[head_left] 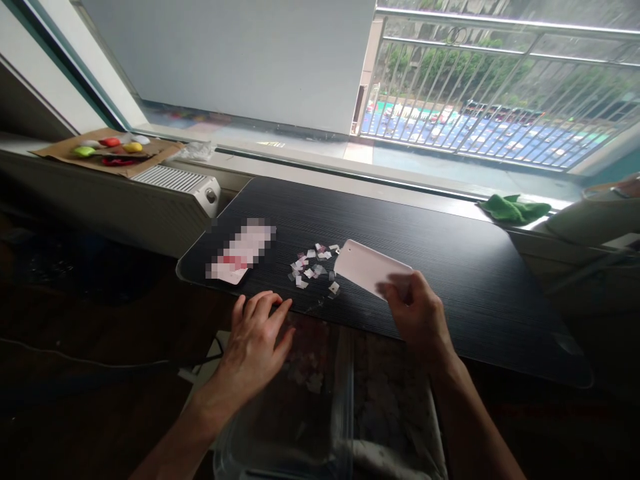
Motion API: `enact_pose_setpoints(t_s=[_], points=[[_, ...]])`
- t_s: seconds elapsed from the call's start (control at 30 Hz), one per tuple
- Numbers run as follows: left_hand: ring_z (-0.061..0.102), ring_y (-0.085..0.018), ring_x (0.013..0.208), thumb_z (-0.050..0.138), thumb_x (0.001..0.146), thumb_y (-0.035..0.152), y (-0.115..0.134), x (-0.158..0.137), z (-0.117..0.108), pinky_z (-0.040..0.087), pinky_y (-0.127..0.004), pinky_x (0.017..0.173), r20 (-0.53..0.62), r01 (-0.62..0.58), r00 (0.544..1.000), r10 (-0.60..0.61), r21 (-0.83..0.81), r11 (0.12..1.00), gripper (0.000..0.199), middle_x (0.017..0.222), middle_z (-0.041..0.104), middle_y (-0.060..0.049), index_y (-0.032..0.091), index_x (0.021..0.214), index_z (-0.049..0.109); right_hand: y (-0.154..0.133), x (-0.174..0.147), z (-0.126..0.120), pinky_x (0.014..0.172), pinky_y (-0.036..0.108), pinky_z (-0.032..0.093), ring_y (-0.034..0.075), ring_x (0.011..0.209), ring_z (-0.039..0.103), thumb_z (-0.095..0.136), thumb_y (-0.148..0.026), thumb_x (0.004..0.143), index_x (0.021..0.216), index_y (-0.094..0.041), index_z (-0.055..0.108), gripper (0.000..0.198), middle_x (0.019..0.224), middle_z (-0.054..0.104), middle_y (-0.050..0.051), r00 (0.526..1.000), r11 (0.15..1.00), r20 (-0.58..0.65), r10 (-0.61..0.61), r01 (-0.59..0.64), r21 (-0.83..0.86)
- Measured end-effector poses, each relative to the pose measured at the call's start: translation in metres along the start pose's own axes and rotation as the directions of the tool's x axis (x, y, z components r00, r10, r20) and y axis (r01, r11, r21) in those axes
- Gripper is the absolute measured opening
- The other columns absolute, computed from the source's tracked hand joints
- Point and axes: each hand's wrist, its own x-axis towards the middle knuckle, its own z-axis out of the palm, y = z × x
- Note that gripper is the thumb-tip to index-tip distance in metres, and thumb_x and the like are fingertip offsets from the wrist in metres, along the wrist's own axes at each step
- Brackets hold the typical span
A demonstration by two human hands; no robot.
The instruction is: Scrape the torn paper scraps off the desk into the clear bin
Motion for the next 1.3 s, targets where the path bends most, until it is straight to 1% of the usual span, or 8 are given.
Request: enact_pose_setpoints(t_s=[0.17, 0.43, 0.53, 0.67, 0.83, 1.07, 1.2, 1.3], points=[[0.054, -0.031, 0.114, 0.05, 0.088, 0.022, 0.0, -0.001, 0.0, 0.034, -0.059, 0.104, 0.004, -0.004, 1.0, 0.004, -0.001, 1.0, 0.034, 0.113, 0.061, -0.013, 0.016, 0.119, 0.061, -0.002, -0.008, -0.014, 0.057, 0.03, 0.044, 0.022, 0.062, 0.064, 0.056, -0.038, 0.081, 0.086, -0.025, 0.058, 0.014, 0.071, 0.07, 0.004, 1.0, 0.988, -0.028, -0.014, 0.01, -0.155], [0.054, -0.031, 0.115, 0.049, 0.088, 0.023, -0.002, -0.001, 0.002, 0.034, -0.06, 0.104, -0.004, -0.006, 1.0, 0.005, -0.01, 1.0, 0.034, 0.113, 0.061, -0.013, 0.016, 0.119, 0.062, -0.006, -0.011, -0.01, 0.056, 0.028, 0.043, 0.02, 0.06, 0.063, 0.054, -0.036, 0.081, 0.081, -0.026, 0.053, 0.01, 0.069, 0.069, 0.003, 0.998, 0.993, 0.045, -0.042, 0.046, -0.105], [0.054, -0.031, 0.114, 0.049, 0.087, 0.023, -0.001, -0.001, 0.001, 0.033, -0.06, 0.105, -0.006, -0.001, 1.0, 0.001, -0.012, 1.0, 0.035, 0.113, 0.062, -0.014, 0.017, 0.119, 0.062, 0.003, -0.006, -0.01, 0.055, 0.029, 0.041, 0.022, 0.058, 0.061, 0.055, -0.039, 0.08, 0.08, -0.026, 0.054, 0.013, 0.066, 0.067, 0.003, 1.0, 0.986, -0.023, -0.003, -0.001, -0.167], [0.054, -0.03, 0.115, 0.05, 0.087, 0.022, 0.0, -0.001, 0.001, 0.033, -0.059, 0.105, -0.007, 0.003, 1.0, -0.003, -0.021, 1.0, 0.035, 0.114, 0.061, -0.013, 0.018, 0.12, 0.061, 0.018, -0.013, -0.033, 0.055, 0.032, 0.041, 0.025, 0.062, 0.062, 0.058, -0.044, 0.076, 0.083, -0.026, 0.059, 0.02, 0.064, 0.065, 0.004, 0.991, 0.964, -0.115, 0.072, -0.099, -0.246], [0.054, -0.03, 0.115, 0.05, 0.086, 0.022, 0.0, -0.001, 0.003, 0.032, -0.057, 0.105, -0.005, 0.003, 1.0, -0.003, -0.02, 1.0, 0.035, 0.114, 0.061, -0.013, 0.018, 0.119, 0.06, 0.019, -0.029, -0.061, 0.058, 0.032, 0.043, 0.023, 0.063, 0.061, 0.061, -0.046, 0.075, 0.084, -0.026, 0.06, 0.022, 0.066, 0.065, 0.002, 0.978, 0.961, -0.124, 0.17, -0.192, -0.198], [0.054, -0.03, 0.113, 0.049, 0.088, 0.023, -0.003, 0.0, 0.001, 0.034, -0.058, 0.104, -0.018, -0.022, 1.0, 0.022, 0.009, 1.0, 0.032, 0.112, 0.061, -0.013, 0.017, 0.117, 0.061, 0.02, -0.028, -0.06, 0.059, 0.032, 0.041, 0.021, 0.06, 0.057, 0.059, -0.047, 0.076, 0.081, -0.025, 0.059, 0.022, 0.064, 0.062, 0.001, 0.983, 0.969, -0.092, 0.159, -0.174, -0.176], [0.052, -0.03, 0.116, 0.047, 0.089, 0.022, 0.019, 0.009, -0.008, 0.031, -0.059, 0.106, -0.033, -0.124, 0.992, 0.123, -0.013, 0.992, 0.031, 0.112, 0.061, -0.014, 0.016, 0.116, 0.062, 0.028, -0.028, -0.061, 0.059, 0.031, 0.042, 0.02, 0.06, 0.057, 0.06, -0.046, 0.076, 0.083, -0.024, 0.058, 0.024, 0.065, 0.062, 0.001, 0.976, 0.974, -0.107, 0.19, -0.201, -0.104], [0.049, -0.029, 0.12, 0.048, 0.09, 0.021, 0.05, 0.024, -0.01, 0.026, -0.057, 0.111, 0.007, -0.265, 0.964, 0.266, -0.081, 0.961, 0.031, 0.112, 0.062, -0.012, 0.016, 0.118, 0.061, 0.033, -0.028, -0.062, 0.059, 0.03, 0.043, 0.019, 0.06, 0.057, 0.061, -0.044, 0.077, 0.084, -0.023, 0.057, 0.023, 0.066, 0.062, 0.0, 0.979, 0.976, -0.038, 0.201, -0.204, -0.073]])
